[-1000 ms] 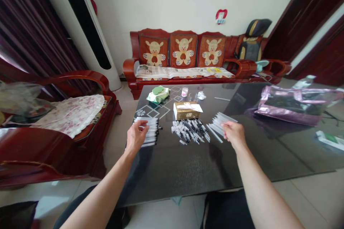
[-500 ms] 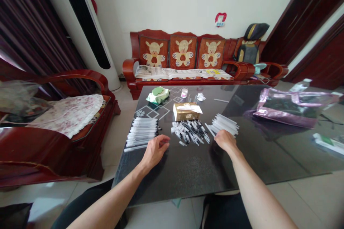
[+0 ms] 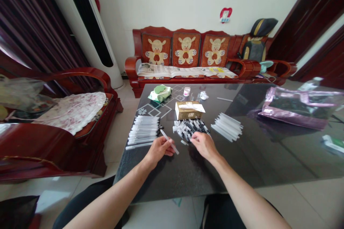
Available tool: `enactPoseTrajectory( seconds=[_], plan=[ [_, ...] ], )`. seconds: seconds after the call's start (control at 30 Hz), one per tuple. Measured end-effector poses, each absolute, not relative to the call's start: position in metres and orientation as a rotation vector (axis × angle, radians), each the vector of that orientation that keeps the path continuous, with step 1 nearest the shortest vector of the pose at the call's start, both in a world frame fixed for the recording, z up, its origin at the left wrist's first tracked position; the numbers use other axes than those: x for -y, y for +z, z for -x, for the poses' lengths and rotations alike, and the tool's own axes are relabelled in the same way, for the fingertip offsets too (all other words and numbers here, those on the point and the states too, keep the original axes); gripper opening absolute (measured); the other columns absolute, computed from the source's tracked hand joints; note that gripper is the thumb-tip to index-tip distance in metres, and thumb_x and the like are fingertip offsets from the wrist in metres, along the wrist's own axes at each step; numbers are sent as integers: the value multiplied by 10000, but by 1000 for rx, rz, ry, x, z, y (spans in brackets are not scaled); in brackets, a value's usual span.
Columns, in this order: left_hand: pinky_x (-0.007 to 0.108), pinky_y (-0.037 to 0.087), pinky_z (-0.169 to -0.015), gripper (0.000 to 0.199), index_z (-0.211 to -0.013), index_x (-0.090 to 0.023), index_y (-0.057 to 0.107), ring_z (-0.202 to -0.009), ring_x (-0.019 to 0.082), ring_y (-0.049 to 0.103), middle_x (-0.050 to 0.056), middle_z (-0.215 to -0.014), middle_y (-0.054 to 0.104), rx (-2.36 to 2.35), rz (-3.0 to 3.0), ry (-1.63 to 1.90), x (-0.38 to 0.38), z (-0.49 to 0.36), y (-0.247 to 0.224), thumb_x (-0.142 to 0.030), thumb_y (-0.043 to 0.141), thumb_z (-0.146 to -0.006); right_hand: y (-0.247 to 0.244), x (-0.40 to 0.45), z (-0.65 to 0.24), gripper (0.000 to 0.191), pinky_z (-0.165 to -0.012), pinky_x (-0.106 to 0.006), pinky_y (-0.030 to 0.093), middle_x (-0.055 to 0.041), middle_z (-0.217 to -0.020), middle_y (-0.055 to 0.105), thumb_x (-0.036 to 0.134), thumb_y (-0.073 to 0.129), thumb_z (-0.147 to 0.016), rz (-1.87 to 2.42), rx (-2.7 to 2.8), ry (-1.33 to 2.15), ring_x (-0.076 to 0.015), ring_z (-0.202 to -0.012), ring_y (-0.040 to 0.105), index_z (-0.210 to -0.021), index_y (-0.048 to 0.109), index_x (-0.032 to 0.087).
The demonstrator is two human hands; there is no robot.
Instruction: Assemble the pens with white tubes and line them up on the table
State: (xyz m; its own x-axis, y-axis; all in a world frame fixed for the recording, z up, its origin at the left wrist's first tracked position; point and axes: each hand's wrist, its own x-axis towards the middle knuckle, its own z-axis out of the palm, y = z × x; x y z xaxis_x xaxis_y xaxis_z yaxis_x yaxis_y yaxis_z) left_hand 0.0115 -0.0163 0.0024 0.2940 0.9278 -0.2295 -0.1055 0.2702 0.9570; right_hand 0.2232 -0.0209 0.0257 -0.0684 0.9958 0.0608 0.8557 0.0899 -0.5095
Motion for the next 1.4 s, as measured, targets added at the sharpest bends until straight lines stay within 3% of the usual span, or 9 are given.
enactPoseTrajectory(
  seconds=[0.07,0.17,0.63,0.73,0.83,0.93,1.4],
  plan=[
    [235,516,-532,353,-821,-121,590,-599,158,657,97,-727,684,-1009,-991,898,14,-9,6,-450,661,-714,26,12,-242,123,-598,-232,397,-64,-756,685,262,525,-808,2057,2010,171,-188,-733,642,-821,628,197],
    [235,516,-532,355,-825,-120,586,-588,152,653,92,-719,682,-1005,-965,899,14,-8,7,-449,662,-715,20,7,-255,144,-616,-259,402,-94,-803,693,262,530,-810,2208,2109,-25,-228,-768,656,-899,619,193],
    [234,518,-538,349,-834,-112,589,-587,150,651,90,-708,684,-986,-929,934,13,-6,8,-426,681,-710,13,4,-254,222,-611,-271,414,-130,-741,684,237,427,-854,2217,2029,-124,-236,-727,661,-805,624,149],
    [244,532,-576,303,-849,-107,597,-622,154,660,101,-739,690,-969,-841,997,9,-3,9,-373,680,-730,17,7,-257,214,-562,-245,415,-86,-671,668,256,445,-833,2048,1884,86,-193,-645,644,-742,616,165],
    [253,544,-625,224,-866,-101,600,-672,154,669,108,-787,694,-939,-736,1077,3,4,9,-290,662,-763,22,14,-256,236,-442,-204,399,-25,-585,633,331,451,-830,1739,1764,671,-125,-461,578,-752,603,168],
    [246,547,-637,168,-862,-91,600,-665,147,669,99,-755,688,-942,-651,1167,-7,14,9,-238,636,-790,25,20,-252,250,-351,-176,361,0,-550,615,388,502,-797,1518,1695,1096,-102,-391,537,-774,599,158],
    [248,554,-639,157,-878,-88,598,-641,141,667,69,-689,667,-959,-607,1243,-17,24,12,-225,618,-805,27,26,-241,206,-355,-148,362,-4,-525,623,329,558,-750,1456,1769,1189,-79,-383,528,-708,618,136]
  ],
)
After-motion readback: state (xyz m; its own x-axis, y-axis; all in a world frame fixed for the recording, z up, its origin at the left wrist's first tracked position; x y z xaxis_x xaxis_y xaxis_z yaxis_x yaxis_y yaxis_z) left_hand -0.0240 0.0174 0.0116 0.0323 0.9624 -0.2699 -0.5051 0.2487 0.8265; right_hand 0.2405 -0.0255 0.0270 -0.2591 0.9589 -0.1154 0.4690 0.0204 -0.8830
